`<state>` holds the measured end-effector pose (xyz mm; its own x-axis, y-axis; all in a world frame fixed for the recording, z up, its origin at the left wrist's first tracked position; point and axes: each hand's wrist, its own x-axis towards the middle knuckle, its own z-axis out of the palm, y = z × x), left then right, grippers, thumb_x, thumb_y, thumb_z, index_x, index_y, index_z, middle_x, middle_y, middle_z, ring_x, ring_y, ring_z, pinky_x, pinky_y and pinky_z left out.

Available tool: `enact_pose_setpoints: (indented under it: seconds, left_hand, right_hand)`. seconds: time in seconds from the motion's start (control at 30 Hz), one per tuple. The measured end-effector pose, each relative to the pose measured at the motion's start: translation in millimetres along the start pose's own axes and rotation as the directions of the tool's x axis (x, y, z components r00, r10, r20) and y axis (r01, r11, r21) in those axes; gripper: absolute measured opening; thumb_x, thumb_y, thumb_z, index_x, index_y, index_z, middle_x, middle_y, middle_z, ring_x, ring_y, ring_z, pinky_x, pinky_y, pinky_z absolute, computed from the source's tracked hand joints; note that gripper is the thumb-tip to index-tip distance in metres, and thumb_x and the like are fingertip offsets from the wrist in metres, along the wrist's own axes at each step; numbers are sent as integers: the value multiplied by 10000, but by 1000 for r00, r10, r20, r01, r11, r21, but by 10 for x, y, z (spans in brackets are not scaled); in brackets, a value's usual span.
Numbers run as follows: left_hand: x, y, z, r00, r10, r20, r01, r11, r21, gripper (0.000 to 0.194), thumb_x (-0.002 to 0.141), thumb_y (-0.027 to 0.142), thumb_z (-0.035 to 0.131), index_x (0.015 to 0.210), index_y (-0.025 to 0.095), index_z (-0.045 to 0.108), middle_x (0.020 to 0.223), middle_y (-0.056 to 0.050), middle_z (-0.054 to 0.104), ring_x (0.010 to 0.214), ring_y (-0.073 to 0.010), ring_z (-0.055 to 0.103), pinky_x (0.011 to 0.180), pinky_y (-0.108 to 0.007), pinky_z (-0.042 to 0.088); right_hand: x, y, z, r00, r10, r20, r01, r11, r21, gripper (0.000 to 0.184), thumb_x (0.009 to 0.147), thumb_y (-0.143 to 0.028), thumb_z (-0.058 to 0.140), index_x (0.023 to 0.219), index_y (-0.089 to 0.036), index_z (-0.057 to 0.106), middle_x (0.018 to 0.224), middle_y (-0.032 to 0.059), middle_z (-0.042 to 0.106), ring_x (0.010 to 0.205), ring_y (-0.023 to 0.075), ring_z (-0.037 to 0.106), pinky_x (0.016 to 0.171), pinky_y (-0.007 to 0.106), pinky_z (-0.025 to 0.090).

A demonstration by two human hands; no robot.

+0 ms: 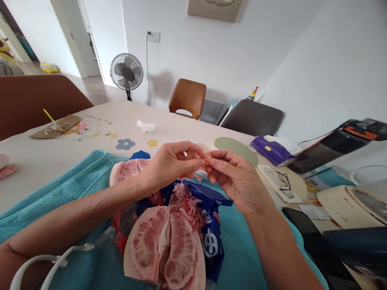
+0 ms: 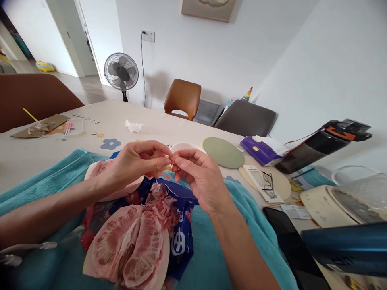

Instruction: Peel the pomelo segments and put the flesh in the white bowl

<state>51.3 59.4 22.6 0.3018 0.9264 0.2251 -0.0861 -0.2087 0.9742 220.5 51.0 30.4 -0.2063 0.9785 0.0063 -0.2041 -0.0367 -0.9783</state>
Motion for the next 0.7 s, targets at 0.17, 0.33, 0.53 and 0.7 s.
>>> enact_pose_setpoints:
  seconds: [0.17, 0.33, 0.53, 0.7]
  left_hand:
    - [-14, 6, -16, 999, 52, -8, -51, 995, 92, 49, 762, 218, 666, 747, 171, 660, 612, 41, 561, 545, -75, 520, 517, -201, 407]
    - [-20, 42, -27, 995, -61, 75, 54, 994, 93, 36, 754, 173, 605, 732, 168, 633, 565, 46, 544, 511, -73, 504, 483, -191, 380]
    - [-41, -79, 93, 997, -80, 8, 80, 997, -9, 54, 717, 160, 601, 677, 172, 568, 538, 69, 538, 457, -55, 503, 443, -164, 388]
    - [-52, -160, 140, 992, -124, 29, 125, 992, -18, 47, 698, 138, 588, 673, 172, 566, 511, 71, 522, 439, -59, 506, 439, -164, 393]
  right_hand:
    - [1, 9, -25, 1000, -14, -6, 14, 999, -41, 156, 724, -246, 775, 817, -176, 672, 733, 2, 638, 592, 97, 560, 509, 218, 462]
    - [-34, 2, -6, 998, -48, 30, 52, 989, -139, 133, 747, -237, 746, 821, -176, 654, 766, 4, 644, 605, 106, 574, 508, 233, 458]
    - [-123, 44, 176, 946, -280, -163, 209, 912, -353, 104, 760, -179, 704, 789, -198, 606, 757, -7, 653, 614, 112, 598, 595, 265, 496]
    - [-59, 51, 112, 958, -212, -192, 168, 960, -222, 148, 749, -227, 731, 804, -193, 598, 738, -3, 657, 578, 117, 586, 580, 281, 502]
